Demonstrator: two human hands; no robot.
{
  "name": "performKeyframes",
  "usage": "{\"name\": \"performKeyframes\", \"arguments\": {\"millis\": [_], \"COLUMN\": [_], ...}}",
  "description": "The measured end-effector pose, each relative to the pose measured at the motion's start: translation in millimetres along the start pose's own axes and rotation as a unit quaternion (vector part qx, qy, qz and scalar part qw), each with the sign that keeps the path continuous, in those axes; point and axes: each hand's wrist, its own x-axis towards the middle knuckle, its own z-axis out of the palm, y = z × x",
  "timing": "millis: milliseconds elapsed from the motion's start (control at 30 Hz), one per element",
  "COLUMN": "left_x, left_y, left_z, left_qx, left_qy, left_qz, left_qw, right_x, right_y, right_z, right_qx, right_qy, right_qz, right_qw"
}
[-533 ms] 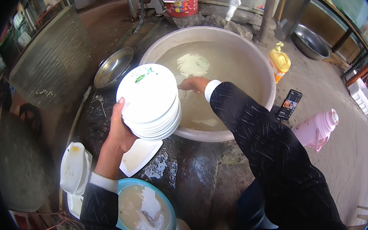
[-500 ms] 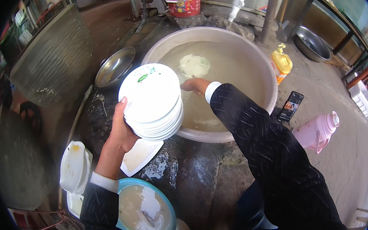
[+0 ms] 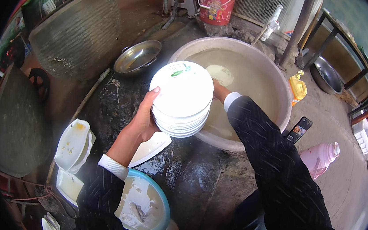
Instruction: The person washes metal bowls and white plates in a large basin of soapy water, rinses them, and stacks them. They then carry the stack of plates into a small shop and place them inside a glass-door display cabinet.
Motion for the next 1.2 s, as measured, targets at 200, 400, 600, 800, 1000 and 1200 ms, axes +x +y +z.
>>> {"name": "performKeyframes", "arguments": {"millis": [200,400,600,800,1000,1200], "left_x": [-5,-2,-3,-1,7,7], "left_y": [4,1,3,0,-5,-6], "left_z": [3,1,2,3,-5,-4], "left_qx": [-0.001,-0.016,-0.037,-0.044,-0.055,-0.045], "left_qy": [-0.017,-0.035,-0.029,-0.018,-0.061,-0.013], "left_qz": [0.005,0.014,0.0,0.025,0.023,0.009], "left_qw": [1.0,0.999,0.999,0.999,0.996,0.999], "right_x": [-108,-175,-215,-233,-233,-144], "right_y": [-130,-253,-283,-248,-223,-200], "right_z": [83,106,134,171,173,87], "right_qx": [-0.74,-0.605,-0.211,-0.353,-0.437,-0.402], "right_qy": [0.187,0.176,-0.002,-0.047,-0.235,0.015], "right_qz": [-0.176,-0.305,-0.128,-0.136,-0.125,0.018], "right_qw": [0.621,0.714,0.969,0.924,0.859,0.915]}}
